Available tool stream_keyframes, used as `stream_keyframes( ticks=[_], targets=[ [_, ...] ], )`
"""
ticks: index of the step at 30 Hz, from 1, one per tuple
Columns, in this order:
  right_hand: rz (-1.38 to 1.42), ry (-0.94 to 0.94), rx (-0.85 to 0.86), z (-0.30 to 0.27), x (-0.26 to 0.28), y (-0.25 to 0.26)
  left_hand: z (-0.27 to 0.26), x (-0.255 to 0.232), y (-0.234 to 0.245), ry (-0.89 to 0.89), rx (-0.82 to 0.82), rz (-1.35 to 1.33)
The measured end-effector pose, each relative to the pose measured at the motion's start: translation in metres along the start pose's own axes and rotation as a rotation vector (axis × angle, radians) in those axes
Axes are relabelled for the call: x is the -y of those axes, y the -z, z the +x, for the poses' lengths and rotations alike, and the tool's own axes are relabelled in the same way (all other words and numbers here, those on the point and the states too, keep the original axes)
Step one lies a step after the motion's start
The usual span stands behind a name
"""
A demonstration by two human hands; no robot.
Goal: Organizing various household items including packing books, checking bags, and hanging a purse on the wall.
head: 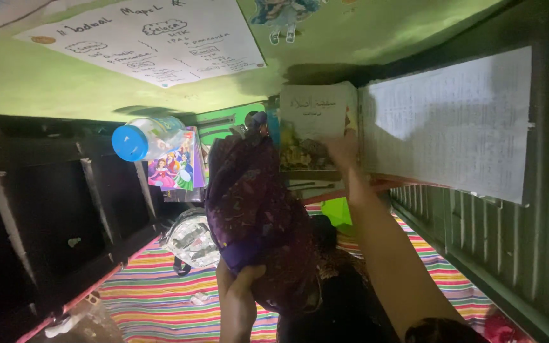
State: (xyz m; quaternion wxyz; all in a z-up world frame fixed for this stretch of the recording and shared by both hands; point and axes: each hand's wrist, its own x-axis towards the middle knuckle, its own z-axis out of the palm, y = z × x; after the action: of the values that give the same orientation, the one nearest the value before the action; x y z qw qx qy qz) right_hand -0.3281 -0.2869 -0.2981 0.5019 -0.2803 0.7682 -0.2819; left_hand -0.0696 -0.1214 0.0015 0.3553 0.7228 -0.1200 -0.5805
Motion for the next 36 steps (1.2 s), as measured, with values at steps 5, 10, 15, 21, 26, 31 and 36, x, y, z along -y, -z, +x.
stream_keyframes(
  ticks=[5, 10, 15, 21, 26, 31, 36],
  targets=[
    [0.104, -0.130, 0.189, 0.007, 0.007, 0.004, 0.002, -0.002, 0.001, 0.037, -0.019, -0.007],
    [-0.397, -0.015, 0.304, 0.030, -0.037, 0.000, 0.000, -0.010, -0.003, 0.009, -0.028, 0.046],
    [-0.376, 0.200, 0.073, 0.066, -0.099, 0.009, 0.004, -0.005, 0.005, -0.022, 0.001, 0.035],
    [-0.355, -0.006, 0.054, 0.081, -0.058, 0.030, 0.004, -0.002, 0.002, 0.003, 0.006, -0.039],
    [-0.744, 0.277, 0.151, 0.085, -0.048, 0.031, 0.006, 0.001, 0.004, -0.029, 0.041, -0.038],
    [-0.603, -0.061, 0.058, 0.060, -0.032, 0.024, 0.005, -0.002, 0.003, -0.002, 0.033, -0.038],
    [-0.923, 0.343, 0.200, 0.072, -0.063, -0.001, 0.007, 0.000, 0.005, 0.012, -0.009, -0.015]
  ],
)
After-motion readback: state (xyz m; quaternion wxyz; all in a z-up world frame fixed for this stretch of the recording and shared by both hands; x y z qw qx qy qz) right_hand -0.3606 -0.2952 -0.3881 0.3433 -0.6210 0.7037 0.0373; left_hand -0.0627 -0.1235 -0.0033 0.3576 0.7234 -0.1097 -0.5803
